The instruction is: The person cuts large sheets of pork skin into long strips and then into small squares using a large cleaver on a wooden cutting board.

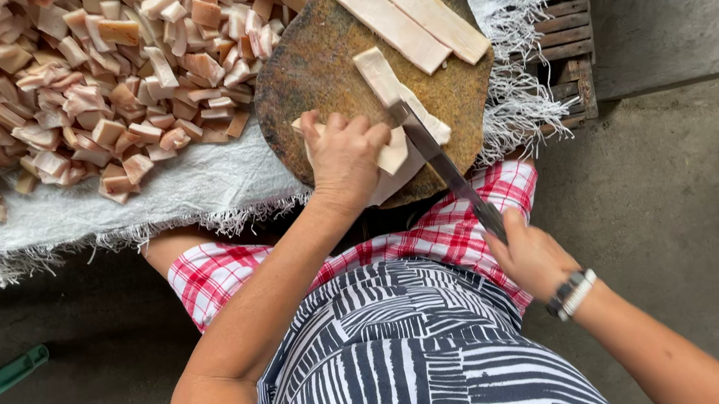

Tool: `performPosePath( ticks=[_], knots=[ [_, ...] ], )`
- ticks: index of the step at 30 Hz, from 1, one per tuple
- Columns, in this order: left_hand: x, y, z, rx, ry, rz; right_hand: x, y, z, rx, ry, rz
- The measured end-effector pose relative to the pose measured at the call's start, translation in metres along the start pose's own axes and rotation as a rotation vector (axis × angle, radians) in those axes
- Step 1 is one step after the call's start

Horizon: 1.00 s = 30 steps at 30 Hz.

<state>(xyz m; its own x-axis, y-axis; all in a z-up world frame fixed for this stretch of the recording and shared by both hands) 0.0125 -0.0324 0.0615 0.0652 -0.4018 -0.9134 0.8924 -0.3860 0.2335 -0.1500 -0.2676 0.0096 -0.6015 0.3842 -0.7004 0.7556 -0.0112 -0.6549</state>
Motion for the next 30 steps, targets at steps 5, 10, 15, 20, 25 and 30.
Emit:
performPosePath(
  ticks=[5, 10, 15, 20, 25, 30],
  knots=[
    [-0.016, -0.026, 0.042, 0.096, 0.056, -0.026, -0.029, 0.065, -0.061, -0.176, 0.074, 0.105],
    [-0.024, -0.02, 0.014, 0.011, 0.114, 0.035, -0.032, 0.06, -0.061, -0.161, 0.088, 0.083],
    [-0.006, -0.009, -0.033, -0.152, 0.04, 0.047, -0.004, -0.011, 0.001, -0.036, -0.008, 0.069],
    [-0.021, -0.014, -0.031, -0.122, -0.013, 0.091, 0.013, -0.069, 0.055, 0.106, -0.083, -0.054],
    [-0.037, -0.024, -0.014, -0.042, -0.034, 0.026, 0.006, -0.06, 0.064, 0.106, -0.068, -0.082],
    [-0.023, -0.013, -0.034, -0.147, 0.007, -0.137, -0.009, -0.053, 0.049, 0.085, 0.151, -0.047]
  ],
)
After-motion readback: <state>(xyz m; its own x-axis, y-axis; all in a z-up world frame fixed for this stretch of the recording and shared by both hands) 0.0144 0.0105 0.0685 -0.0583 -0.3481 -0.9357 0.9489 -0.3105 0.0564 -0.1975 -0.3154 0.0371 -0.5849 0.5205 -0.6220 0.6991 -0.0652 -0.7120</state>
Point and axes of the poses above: each hand's wrist, its own y-axis towards the middle knuckle, its own x-axis out of the palm, z = x × y, the point moved 10 cm from there along y, towards the middle knuckle, and after that the axes turned 1 degree about y, right-handed, at the moved point
